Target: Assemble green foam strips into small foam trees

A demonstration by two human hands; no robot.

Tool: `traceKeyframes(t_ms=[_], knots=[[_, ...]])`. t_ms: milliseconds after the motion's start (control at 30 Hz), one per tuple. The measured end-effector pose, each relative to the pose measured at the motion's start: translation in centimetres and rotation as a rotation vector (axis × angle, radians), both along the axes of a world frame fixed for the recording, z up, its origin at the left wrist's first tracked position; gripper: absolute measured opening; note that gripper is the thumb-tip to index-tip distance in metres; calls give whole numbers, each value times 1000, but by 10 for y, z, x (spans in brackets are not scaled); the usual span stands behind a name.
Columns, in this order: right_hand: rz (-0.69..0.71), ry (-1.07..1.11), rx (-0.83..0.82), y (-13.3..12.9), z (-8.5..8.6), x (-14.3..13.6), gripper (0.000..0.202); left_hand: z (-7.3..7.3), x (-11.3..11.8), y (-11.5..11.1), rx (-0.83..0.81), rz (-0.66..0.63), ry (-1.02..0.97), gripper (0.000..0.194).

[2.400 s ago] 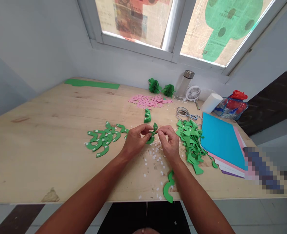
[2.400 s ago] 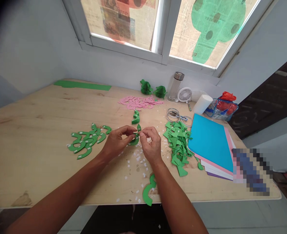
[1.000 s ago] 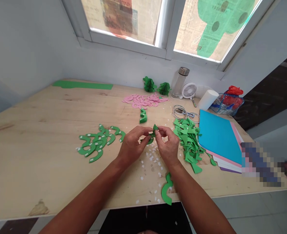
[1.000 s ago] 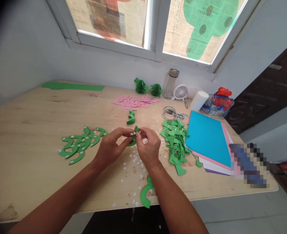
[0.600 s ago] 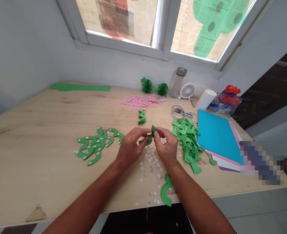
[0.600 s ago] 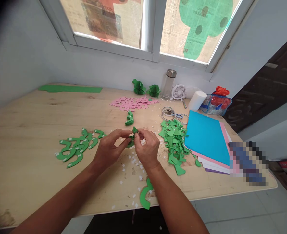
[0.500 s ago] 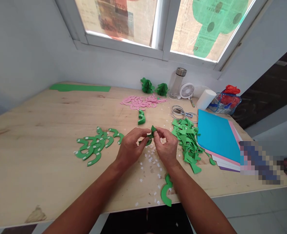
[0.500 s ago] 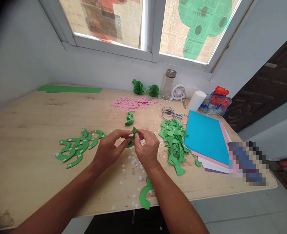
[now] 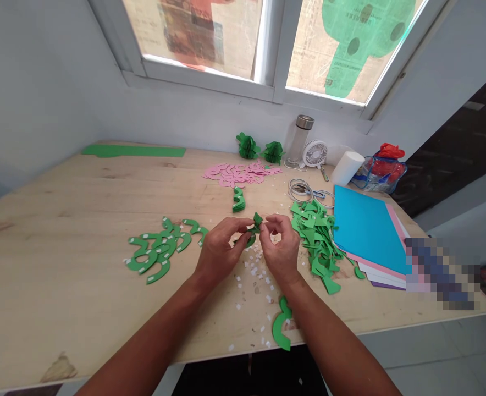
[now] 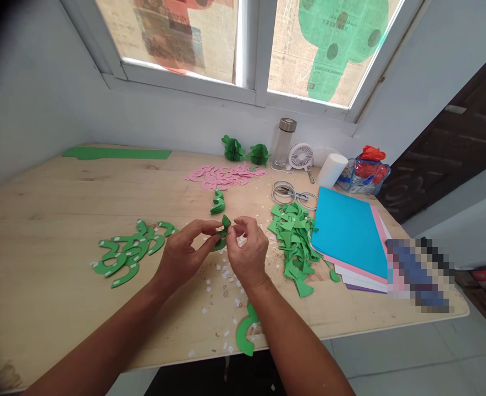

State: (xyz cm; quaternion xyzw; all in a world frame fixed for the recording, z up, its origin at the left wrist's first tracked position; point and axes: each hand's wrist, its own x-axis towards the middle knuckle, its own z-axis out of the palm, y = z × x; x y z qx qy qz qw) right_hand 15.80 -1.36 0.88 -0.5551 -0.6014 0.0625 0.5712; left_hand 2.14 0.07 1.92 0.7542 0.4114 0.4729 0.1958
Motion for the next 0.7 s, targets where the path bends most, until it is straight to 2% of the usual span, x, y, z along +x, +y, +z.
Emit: traceKeyframes(t_ms=[167,333,700], knots=[[7,-7,-3,0,1,0,5,1,0,0,-1,16,-2,17],[33,-54,15,-1,5,0,11,0,0,0,1,5,-3,16],[23,-48,16,0,3,0,8,0,1,0,-1,1,0,16]])
